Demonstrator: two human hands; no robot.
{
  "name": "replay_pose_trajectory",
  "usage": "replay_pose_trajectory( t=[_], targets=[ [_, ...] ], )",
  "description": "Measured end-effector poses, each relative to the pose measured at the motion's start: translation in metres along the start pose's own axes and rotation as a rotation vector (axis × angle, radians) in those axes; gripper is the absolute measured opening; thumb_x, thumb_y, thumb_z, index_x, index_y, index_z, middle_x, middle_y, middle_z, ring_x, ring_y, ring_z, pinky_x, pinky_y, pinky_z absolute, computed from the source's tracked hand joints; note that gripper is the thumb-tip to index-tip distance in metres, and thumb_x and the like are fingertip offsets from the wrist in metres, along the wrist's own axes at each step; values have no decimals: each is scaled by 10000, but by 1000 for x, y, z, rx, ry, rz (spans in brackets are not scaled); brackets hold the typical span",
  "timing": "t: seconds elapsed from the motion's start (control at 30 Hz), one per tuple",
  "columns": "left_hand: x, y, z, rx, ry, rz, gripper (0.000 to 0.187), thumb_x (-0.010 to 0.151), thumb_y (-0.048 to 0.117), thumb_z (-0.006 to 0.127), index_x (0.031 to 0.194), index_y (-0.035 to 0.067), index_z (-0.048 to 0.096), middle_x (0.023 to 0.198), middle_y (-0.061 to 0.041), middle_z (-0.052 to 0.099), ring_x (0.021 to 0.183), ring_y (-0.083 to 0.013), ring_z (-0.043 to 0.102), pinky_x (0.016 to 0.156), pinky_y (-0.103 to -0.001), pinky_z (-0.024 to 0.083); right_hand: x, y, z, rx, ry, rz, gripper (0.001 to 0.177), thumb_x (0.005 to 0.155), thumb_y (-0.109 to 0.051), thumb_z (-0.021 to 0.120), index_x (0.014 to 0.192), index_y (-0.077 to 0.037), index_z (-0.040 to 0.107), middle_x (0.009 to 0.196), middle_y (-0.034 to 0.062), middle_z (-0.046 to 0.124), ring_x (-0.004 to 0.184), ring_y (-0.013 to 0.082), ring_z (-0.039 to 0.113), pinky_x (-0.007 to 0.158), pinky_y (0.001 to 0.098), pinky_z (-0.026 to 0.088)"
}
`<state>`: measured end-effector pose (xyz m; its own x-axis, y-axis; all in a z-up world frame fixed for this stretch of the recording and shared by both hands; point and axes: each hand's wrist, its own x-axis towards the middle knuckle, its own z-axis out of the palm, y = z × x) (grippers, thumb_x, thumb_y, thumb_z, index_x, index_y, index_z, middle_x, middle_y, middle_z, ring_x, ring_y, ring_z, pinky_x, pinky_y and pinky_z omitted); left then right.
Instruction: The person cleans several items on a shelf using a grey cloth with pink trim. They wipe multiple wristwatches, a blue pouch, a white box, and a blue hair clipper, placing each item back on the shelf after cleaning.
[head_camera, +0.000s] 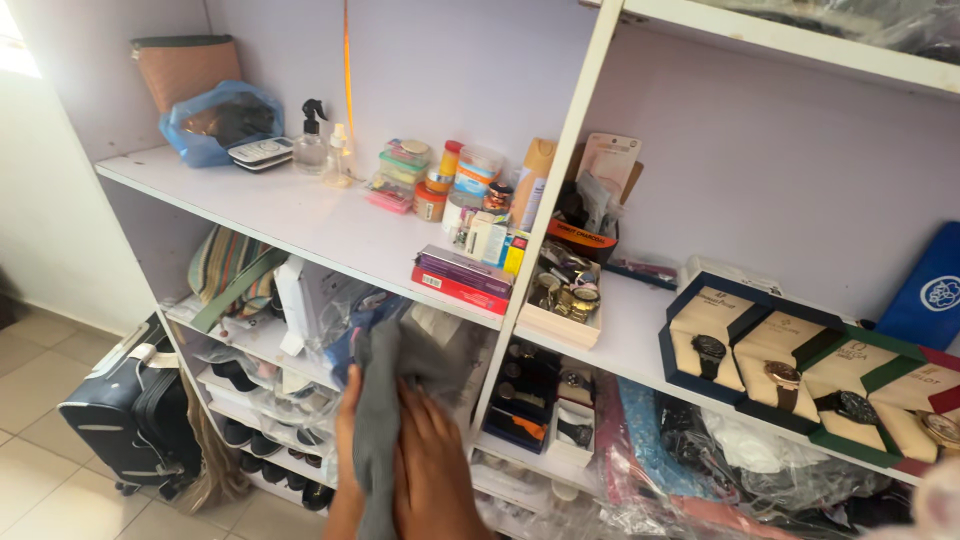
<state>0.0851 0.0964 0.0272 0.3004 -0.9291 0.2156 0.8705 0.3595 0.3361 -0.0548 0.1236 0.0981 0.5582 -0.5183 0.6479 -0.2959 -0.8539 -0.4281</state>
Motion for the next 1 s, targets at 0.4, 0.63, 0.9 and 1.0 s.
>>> replay_pose_trajectory(
  t=[0.4, 0.63, 0.9, 1.0],
  targets=[
    [-33, 10, 96, 629, 484, 88, 684, 886, 254, 665, 1493, 293, 353, 1278, -122, 577, 1093, -236, 637, 871, -312, 545, -20, 28, 24, 544, 185, 387, 327, 946, -105, 544, 1184, 69, 685, 1070, 233, 774, 1002, 329, 777, 887, 374, 581],
    [-34, 20, 114, 366, 146, -161, 642, 811, 50, 667, 1413, 38, 444, 1316, -178, 672, 1189, -323, 668, 950, -502, 563, -34, 8, 12, 622, 294, 545, 382, 918, -137, 578, 1253, 22, 669, 1213, 236, 684, 1145, 362, 650, 979, 435, 469],
    [-18, -4, 88, -28, 63, -130, 529, 919, 236, 623, 1403, 51, 513, 1210, -166, 674, 1107, -294, 666, 993, -523, 550, -18, 10, -26, 464, 388, 545, 469, 887, -174, 616, 1332, -33, 650, 1376, 240, 581, 1309, 400, 505, 1085, 503, 340],
    [-9, 1, 72, 38, 191, -102, 627, 961, 487, 523, 1383, 23, 525, 1169, -161, 678, 1075, -284, 666, 962, -531, 552, -4, -3, -50, 220, 427, 355, 505, 875, -187, 630, 1362, -53, 643, 1437, 241, 542, 1370, 414, 450, 1125, 529, 292]
  ],
)
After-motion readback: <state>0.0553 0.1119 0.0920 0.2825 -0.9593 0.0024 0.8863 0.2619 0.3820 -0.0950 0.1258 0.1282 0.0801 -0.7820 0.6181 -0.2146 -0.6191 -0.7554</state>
